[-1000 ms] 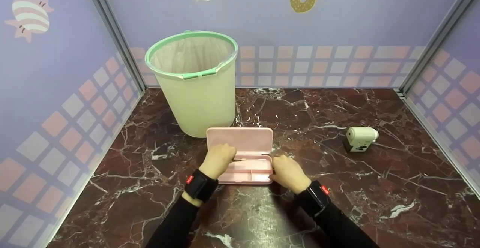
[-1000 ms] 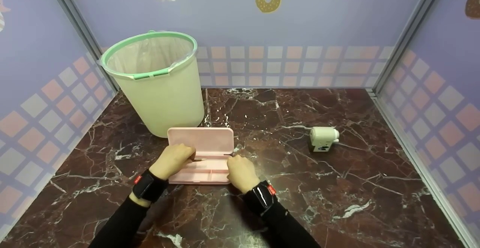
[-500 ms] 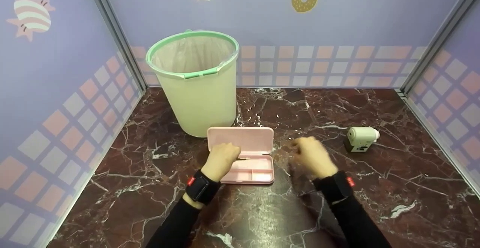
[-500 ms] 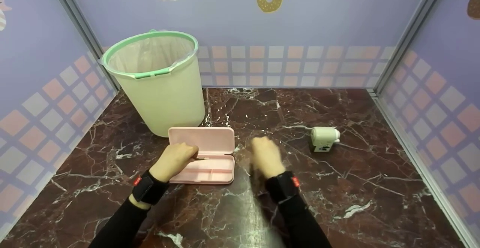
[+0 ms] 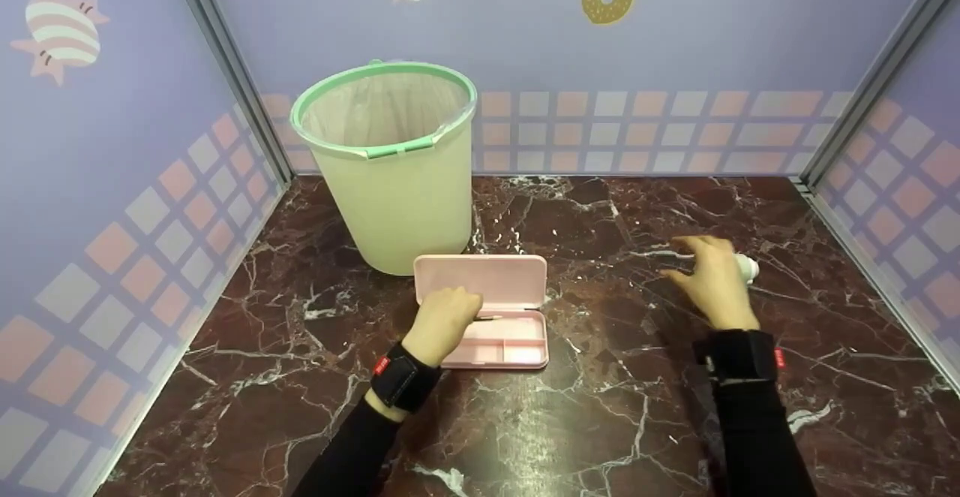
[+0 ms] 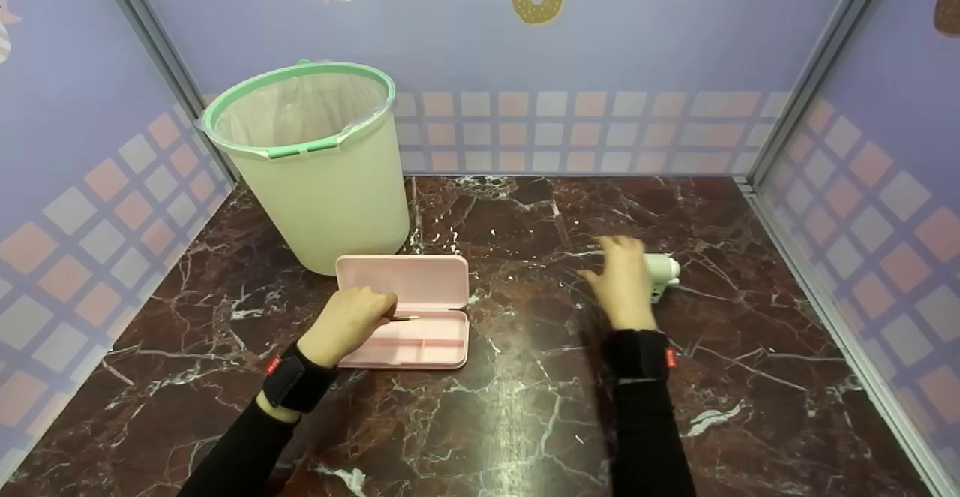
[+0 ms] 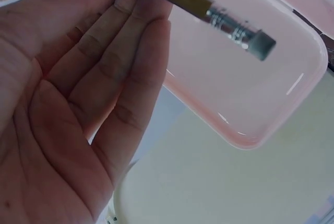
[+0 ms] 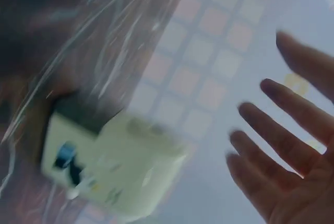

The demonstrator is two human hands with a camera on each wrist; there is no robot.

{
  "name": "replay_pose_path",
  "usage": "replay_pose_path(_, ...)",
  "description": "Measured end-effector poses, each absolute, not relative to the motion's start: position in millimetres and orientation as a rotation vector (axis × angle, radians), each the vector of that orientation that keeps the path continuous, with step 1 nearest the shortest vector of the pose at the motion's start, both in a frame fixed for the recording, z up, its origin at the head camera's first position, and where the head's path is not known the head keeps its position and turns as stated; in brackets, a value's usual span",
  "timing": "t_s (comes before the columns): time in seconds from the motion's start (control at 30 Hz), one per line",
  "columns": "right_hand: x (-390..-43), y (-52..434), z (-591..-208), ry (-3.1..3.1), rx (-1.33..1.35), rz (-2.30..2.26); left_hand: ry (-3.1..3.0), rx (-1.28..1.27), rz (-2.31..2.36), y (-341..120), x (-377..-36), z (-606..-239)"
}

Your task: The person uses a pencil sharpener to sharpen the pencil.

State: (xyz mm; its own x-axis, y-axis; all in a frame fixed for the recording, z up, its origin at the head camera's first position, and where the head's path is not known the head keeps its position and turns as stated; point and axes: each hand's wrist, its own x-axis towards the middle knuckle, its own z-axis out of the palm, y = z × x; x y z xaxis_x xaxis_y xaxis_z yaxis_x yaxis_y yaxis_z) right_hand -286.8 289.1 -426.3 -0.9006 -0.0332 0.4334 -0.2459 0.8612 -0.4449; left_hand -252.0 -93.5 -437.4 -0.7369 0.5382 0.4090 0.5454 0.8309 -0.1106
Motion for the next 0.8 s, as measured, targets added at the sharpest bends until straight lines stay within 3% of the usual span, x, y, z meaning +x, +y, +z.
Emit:
replay_pose_path(0.33, -289.9, 334.5, -447.6, -2.660, 0.124, 0.729, -2.611, -0.804, -0.006, -90.6, -249.6, -433.1)
replay_pose_path(0.8, -293.4, 346.9, -462.1, -2.685, 0.073, 0.752, -2.555, -0.880, -0.018, -80.8, -246.2, -427.8)
